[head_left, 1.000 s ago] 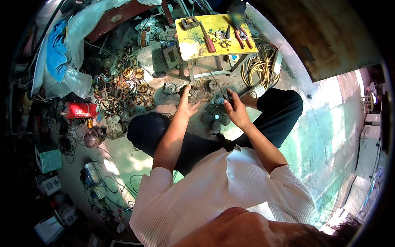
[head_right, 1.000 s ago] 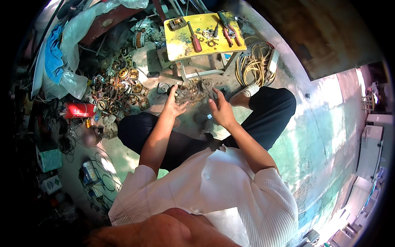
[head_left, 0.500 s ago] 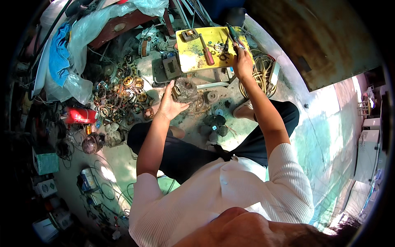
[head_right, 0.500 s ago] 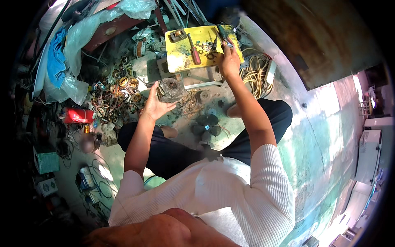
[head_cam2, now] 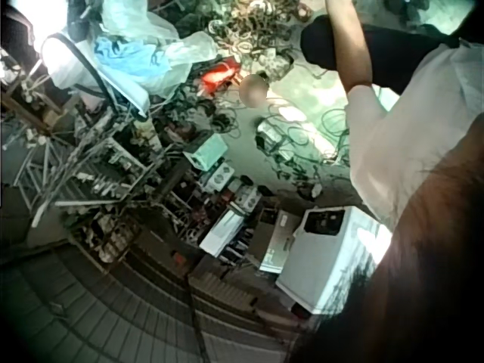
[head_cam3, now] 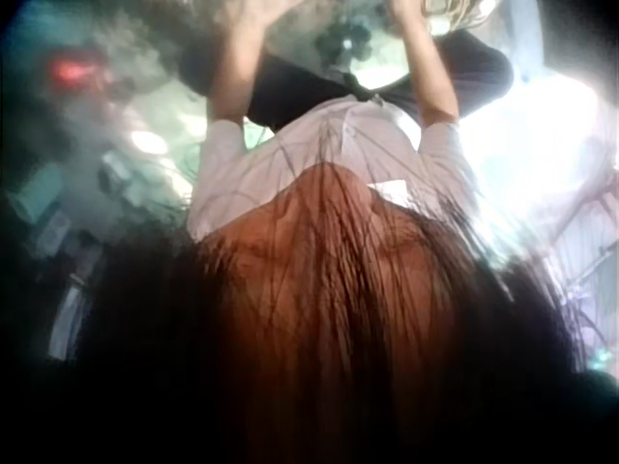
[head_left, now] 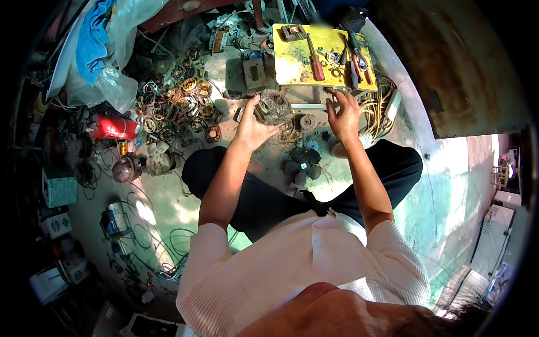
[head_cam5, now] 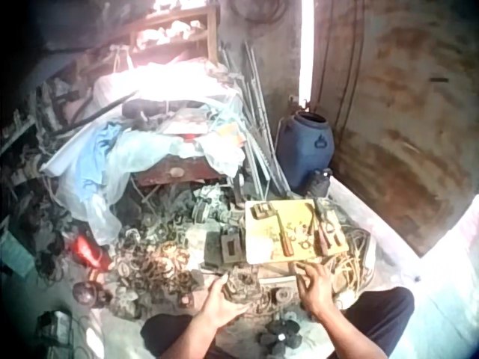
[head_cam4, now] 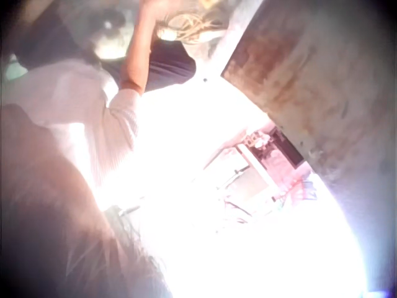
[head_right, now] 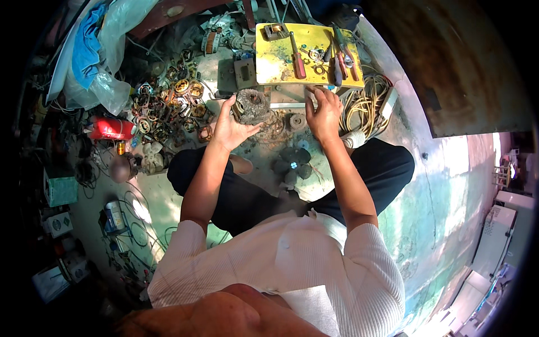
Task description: The person disassembles a mechanical component by hand using a screwdriver and a metal rod to pry off pieces while sitting near a tool tray.
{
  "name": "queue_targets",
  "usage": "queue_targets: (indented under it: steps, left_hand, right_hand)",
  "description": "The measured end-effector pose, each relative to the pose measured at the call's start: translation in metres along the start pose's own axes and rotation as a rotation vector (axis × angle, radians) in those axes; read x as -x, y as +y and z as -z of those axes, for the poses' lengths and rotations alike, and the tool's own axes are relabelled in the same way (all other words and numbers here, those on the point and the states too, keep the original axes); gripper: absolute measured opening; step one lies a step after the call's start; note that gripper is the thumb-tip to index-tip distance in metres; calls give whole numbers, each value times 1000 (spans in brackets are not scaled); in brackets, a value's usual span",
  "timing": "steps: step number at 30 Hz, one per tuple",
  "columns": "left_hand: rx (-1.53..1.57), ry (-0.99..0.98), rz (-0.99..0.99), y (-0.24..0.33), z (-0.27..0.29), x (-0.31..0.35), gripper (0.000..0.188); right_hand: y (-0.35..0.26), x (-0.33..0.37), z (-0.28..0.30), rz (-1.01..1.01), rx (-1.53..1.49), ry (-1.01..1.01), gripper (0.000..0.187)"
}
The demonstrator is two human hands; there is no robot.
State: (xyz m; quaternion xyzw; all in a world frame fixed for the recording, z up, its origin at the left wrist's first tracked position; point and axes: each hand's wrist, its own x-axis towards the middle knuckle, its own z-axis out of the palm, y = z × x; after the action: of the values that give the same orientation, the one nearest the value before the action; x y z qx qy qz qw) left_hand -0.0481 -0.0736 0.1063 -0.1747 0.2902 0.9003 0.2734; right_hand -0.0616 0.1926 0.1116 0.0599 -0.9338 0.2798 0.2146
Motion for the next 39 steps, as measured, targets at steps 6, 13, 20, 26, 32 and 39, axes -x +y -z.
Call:
queue_targets:
  steps: [6,13,20,26,32,39]
  left_hand:
    - [33,6,-50,-2,7,-6,64]
    - [89,-3,4,-3,6,-4,60]
    - [92,-146,33,-5,3,-5,59]
    - [71,-140,-24,-11,-16,-5,50]
    - [53,-94,-75,-16,-23,-11,46]
    - [9,-166,-101,-20,-24,-15,58]
  right_hand:
    - [-32,38,-16,-55,-199,-50,10]
    - [-59,45,-16,-35,-158,-58,37]
    - [-75,43,-14,75,-116,-15,61]
    - [-93,39,-17,189,28,27,69]
    - [-90,35,-30,157,118,25,73]
    - [-89,30,-27,131,125,67,75]
